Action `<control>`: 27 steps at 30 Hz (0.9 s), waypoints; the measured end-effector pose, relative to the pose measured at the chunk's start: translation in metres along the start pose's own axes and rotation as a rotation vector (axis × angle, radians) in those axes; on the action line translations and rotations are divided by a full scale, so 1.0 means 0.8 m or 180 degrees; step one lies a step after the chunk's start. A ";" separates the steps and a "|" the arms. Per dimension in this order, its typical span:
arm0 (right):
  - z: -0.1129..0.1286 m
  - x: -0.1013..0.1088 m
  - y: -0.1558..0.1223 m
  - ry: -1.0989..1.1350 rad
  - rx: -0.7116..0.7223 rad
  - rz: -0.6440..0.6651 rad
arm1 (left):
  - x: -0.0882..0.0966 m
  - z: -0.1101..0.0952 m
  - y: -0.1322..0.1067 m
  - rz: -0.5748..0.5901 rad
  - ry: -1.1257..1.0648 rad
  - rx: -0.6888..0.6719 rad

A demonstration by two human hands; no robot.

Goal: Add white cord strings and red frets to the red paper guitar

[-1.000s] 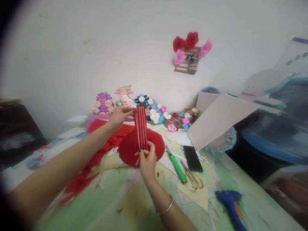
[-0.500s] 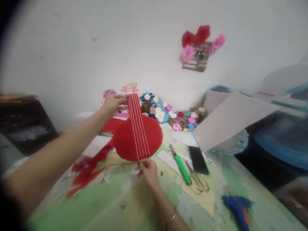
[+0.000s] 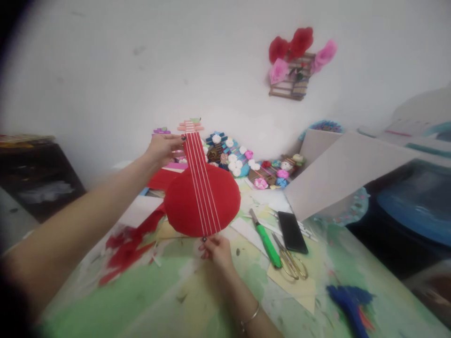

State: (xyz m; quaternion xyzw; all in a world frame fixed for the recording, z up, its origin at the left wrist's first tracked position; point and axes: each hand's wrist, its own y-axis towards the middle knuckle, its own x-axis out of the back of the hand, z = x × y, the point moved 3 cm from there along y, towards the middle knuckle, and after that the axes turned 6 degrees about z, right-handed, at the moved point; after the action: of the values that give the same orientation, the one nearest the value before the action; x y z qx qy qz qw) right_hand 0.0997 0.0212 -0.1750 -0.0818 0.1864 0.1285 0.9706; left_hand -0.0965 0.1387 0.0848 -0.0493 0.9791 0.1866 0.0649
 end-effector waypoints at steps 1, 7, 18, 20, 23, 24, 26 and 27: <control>-0.001 0.000 0.000 0.0043 -0.0015 0.0008 | 0.000 0.000 0.000 -0.0002 -0.0011 0.0005; -0.005 0.000 0.000 0.0156 -0.0023 0.0059 | -0.003 -0.004 -0.003 -0.0063 -0.0001 0.0089; -0.005 0.001 0.000 0.0204 0.0084 0.0067 | -0.001 0.000 0.002 -0.0042 -0.0192 -0.0001; -0.005 0.001 -0.001 0.0208 0.0074 0.0081 | 0.000 0.001 0.003 -0.0060 -0.0176 -0.0023; -0.005 0.001 0.000 0.0204 0.0059 0.0104 | 0.001 0.003 0.004 -0.0019 -0.0166 -0.0002; -0.005 0.000 0.000 0.0198 0.0055 0.0114 | 0.001 0.004 0.004 -0.0014 -0.0169 0.0010; -0.005 -0.001 0.000 0.0179 0.0046 0.0140 | 0.002 0.005 0.004 -0.0024 -0.0179 0.0032; -0.005 -0.001 0.000 0.0166 0.0045 0.0149 | 0.002 0.005 0.004 -0.0040 -0.0185 0.0047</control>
State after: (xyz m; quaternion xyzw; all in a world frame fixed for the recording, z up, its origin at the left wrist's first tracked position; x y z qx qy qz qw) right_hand 0.0973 0.0200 -0.1783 -0.0740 0.2145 0.1477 0.9627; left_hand -0.0982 0.1430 0.0818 -0.0495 0.9778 0.1803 0.0948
